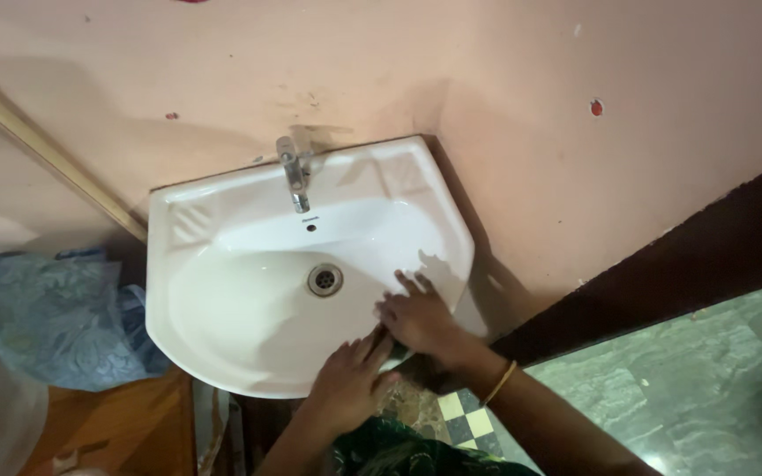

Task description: The person wipes the surfaces of a white ceramic sink and the faucet with a green sponge, moving the sponge across different parts of the basin and rim.

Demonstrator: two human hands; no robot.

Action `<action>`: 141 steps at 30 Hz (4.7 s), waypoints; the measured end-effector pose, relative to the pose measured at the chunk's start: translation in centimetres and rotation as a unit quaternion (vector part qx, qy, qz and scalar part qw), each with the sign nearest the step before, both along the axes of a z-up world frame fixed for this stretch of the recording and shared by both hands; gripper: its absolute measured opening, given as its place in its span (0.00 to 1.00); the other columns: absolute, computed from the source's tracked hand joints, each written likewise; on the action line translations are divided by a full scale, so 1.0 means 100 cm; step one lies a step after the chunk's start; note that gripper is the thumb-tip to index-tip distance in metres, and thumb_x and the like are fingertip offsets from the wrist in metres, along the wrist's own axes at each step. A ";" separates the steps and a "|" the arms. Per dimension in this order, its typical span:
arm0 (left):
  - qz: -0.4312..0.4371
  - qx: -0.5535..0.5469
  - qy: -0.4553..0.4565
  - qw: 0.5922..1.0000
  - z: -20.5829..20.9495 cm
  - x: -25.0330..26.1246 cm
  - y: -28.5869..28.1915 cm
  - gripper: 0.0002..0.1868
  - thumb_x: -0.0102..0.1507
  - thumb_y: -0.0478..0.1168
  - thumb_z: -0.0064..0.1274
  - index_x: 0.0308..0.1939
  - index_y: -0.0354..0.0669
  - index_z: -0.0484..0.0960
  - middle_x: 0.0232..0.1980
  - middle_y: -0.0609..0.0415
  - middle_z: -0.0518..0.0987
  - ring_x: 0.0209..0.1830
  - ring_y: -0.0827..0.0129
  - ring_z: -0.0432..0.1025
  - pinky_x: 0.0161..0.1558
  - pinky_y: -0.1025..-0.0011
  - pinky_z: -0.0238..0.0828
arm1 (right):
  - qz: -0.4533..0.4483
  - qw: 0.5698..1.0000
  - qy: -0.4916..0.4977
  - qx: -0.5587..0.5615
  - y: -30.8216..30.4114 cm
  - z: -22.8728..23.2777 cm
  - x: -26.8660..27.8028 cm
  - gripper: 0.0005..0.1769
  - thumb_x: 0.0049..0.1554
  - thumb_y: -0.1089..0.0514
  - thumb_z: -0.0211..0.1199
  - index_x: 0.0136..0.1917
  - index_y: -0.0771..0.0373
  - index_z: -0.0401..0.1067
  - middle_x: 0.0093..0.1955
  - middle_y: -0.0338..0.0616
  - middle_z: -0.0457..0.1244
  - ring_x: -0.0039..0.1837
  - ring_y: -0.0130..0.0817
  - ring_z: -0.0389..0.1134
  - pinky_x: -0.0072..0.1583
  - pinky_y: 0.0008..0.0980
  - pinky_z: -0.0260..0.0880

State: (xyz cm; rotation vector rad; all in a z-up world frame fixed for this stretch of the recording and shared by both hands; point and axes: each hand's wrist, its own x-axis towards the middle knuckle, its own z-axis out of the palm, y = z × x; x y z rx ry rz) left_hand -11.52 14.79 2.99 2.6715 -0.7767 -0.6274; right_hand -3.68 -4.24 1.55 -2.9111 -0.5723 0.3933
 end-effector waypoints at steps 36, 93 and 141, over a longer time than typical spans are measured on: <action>0.158 -0.225 0.083 0.958 -0.017 0.093 -0.117 0.40 0.71 0.58 0.34 0.82 0.48 0.43 0.82 0.30 0.43 0.71 0.33 0.62 0.67 0.49 0.64 | -0.015 0.963 -0.269 -0.007 -0.073 0.011 0.107 0.34 0.57 0.44 0.60 0.74 0.56 0.63 0.78 0.53 0.52 0.80 0.54 0.45 0.76 0.57 0.39; 0.495 -0.603 -0.156 0.607 -0.021 -0.021 0.207 0.41 0.73 0.57 0.31 0.80 0.31 0.45 0.80 0.34 0.56 0.79 0.49 0.56 0.73 0.58 0.58 | 0.122 0.932 0.289 0.183 0.216 0.012 -0.023 0.39 0.68 0.37 0.30 0.85 0.57 0.32 0.84 0.58 0.39 0.83 0.52 0.43 0.80 0.49 0.42; 0.492 -0.337 -0.256 0.761 -0.036 -0.032 0.216 0.36 0.74 0.57 0.25 0.78 0.36 0.61 0.75 0.32 0.67 0.82 0.39 0.51 0.81 0.45 0.27 | 0.214 0.917 0.145 0.305 0.175 0.017 -0.033 0.14 0.60 0.55 0.61 0.56 0.61 0.79 0.56 0.51 0.73 0.45 0.37 0.78 0.53 0.34 0.82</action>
